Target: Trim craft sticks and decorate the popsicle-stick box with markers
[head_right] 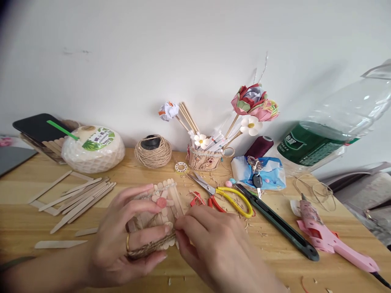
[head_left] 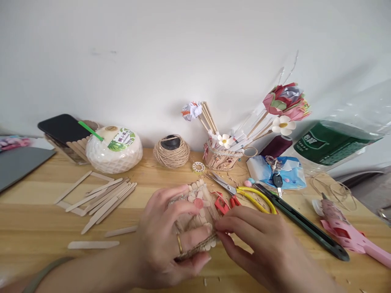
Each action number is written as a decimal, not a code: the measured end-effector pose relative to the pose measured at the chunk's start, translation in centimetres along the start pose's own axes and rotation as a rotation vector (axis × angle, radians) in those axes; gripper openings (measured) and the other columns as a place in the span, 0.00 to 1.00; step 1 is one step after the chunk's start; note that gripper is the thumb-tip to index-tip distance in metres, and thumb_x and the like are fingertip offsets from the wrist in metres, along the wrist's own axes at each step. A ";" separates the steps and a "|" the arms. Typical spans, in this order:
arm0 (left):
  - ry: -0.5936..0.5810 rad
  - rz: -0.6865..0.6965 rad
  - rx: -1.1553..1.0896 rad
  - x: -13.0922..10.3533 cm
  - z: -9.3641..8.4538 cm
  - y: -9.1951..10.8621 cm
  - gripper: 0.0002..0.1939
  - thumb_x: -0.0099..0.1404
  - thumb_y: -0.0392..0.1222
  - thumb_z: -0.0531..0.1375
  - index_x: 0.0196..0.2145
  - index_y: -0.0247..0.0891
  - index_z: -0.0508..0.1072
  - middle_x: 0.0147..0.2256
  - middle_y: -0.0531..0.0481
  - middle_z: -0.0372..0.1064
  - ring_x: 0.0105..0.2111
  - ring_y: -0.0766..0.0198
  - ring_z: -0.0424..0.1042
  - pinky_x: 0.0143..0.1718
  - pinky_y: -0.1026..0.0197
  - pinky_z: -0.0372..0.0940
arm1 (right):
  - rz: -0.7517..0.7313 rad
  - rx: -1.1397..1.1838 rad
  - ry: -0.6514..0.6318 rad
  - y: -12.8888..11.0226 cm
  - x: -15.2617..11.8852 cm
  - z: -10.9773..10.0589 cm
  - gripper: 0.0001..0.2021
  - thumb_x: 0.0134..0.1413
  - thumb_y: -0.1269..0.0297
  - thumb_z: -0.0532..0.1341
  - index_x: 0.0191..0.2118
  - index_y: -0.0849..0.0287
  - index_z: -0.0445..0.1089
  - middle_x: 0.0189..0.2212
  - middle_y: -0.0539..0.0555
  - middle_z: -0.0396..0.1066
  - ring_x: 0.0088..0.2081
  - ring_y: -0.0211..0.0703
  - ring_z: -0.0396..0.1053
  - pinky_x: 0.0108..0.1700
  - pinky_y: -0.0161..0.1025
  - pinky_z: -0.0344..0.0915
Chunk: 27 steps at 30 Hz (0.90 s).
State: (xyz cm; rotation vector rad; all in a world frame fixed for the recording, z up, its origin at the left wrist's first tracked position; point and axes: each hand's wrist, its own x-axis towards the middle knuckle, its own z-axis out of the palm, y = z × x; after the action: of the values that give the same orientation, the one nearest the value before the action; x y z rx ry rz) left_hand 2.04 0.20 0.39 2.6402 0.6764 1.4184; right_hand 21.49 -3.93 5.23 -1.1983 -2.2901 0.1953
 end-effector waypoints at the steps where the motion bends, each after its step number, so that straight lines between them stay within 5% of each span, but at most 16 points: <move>1: 0.002 -0.006 0.001 0.0 0.0 0.0 0.11 0.51 0.41 0.63 0.35 0.43 0.73 0.38 0.48 0.67 0.46 0.49 0.62 0.47 0.40 0.61 | -0.021 -0.039 -0.008 -0.1 0.1 0.0 0.08 0.57 0.73 0.54 0.35 0.59 0.71 0.23 0.52 0.70 0.25 0.38 0.68 0.26 0.33 0.61; 7: -0.034 -0.007 0.028 -0.1 -0.1 -0.1 0.13 0.50 0.41 0.64 0.36 0.45 0.74 0.39 0.47 0.67 0.48 0.47 0.61 0.46 0.41 0.61 | -0.112 -0.269 -0.182 -0.8 0.3 -0.4 0.10 0.56 0.75 0.53 0.30 0.61 0.69 0.22 0.53 0.69 0.22 0.41 0.66 0.22 0.37 0.57; 14: -0.032 -0.008 0.021 -0.2 0.0 -0.1 0.12 0.50 0.41 0.63 0.36 0.45 0.74 0.39 0.47 0.67 0.48 0.47 0.62 0.47 0.41 0.61 | -0.094 -0.315 -0.097 -0.6 0.0 1.1 0.10 0.54 0.76 0.52 0.25 0.59 0.64 0.20 0.52 0.66 0.20 0.38 0.64 0.20 0.37 0.55; 21: -0.032 -0.013 0.017 -0.1 -0.1 -0.2 0.15 0.49 0.41 0.63 0.37 0.42 0.71 0.38 0.46 0.68 0.47 0.48 0.63 0.47 0.40 0.60 | 0.264 0.371 -0.097 -0.3 -0.6 0.2 0.10 0.45 0.78 0.54 0.23 0.55 0.57 0.17 0.45 0.61 0.18 0.33 0.60 0.19 0.30 0.56; 27: 0.005 -0.049 0.003 0.0 -0.1 -0.2 0.22 0.49 0.41 0.63 0.42 0.38 0.65 0.38 0.44 0.70 0.45 0.49 0.64 0.48 0.41 0.61 | 0.406 0.687 0.115 0.8 -0.9 -1.4 0.16 0.64 0.63 0.45 0.23 0.55 0.56 0.18 0.47 0.61 0.21 0.37 0.58 0.25 0.35 0.58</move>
State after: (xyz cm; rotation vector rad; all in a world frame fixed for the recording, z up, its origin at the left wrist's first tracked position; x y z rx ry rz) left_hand 1.94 0.39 0.40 2.6041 0.7394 1.4122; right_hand 23.18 -4.28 5.73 -1.2229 -1.6329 0.9461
